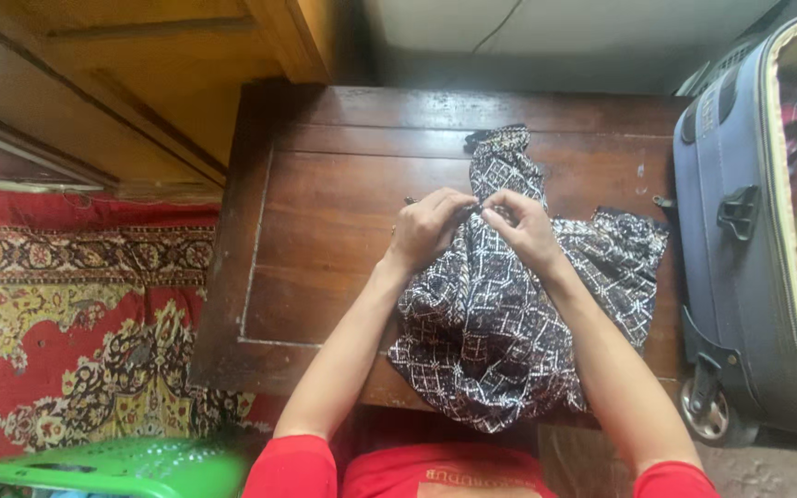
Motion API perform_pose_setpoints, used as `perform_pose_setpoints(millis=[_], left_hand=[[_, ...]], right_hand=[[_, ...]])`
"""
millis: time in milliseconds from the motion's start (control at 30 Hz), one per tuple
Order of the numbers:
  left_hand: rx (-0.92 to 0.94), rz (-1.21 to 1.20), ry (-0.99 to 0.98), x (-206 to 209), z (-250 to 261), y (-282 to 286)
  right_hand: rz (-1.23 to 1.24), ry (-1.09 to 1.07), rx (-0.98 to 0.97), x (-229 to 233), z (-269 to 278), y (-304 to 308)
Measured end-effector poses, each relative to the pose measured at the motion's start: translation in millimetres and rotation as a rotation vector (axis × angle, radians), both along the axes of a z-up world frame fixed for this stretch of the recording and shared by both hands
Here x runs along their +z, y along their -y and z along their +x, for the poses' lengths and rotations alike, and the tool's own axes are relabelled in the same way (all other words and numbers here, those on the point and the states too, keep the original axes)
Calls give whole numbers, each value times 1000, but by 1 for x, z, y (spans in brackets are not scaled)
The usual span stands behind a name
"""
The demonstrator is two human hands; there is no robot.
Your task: The person picks up a patterned cloth from a basket, spreads it on a wooden table, and folds it.
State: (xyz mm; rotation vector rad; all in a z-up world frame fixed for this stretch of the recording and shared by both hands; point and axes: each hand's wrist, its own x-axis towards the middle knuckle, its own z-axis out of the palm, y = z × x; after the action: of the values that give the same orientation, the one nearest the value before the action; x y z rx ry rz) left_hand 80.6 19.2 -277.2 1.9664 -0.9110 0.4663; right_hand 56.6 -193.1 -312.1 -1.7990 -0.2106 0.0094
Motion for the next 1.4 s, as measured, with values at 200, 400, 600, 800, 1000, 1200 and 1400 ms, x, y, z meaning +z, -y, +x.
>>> perform_pose_setpoints(millis=[200, 400, 600, 800, 1000, 1200, 1400], left_hand=[[-56, -24, -181, 0, -5, -3], [-14, -58, -191, 5, -9, -6], [-48, -89, -189, 7, -6, -8], [-88, -138, -231, 7, -10, -12], [-61, -115, -235, 1, -17, -12], [-6, -107, -195, -27, -11, -16], [416, -167, -7, -26, 2, -62]], right_hand=[[-14, -1, -18, 10, -7, -10], [-118, 125, -56, 9, -15, -11], [-200, 27, -87, 15, -23, -13], [-163, 117, -49, 7, -21, -12], [-301, 84, -59, 0, -17, -14], [-173, 184, -74, -9, -15, -4], [-244, 578, -462, 27, -38, 25]])
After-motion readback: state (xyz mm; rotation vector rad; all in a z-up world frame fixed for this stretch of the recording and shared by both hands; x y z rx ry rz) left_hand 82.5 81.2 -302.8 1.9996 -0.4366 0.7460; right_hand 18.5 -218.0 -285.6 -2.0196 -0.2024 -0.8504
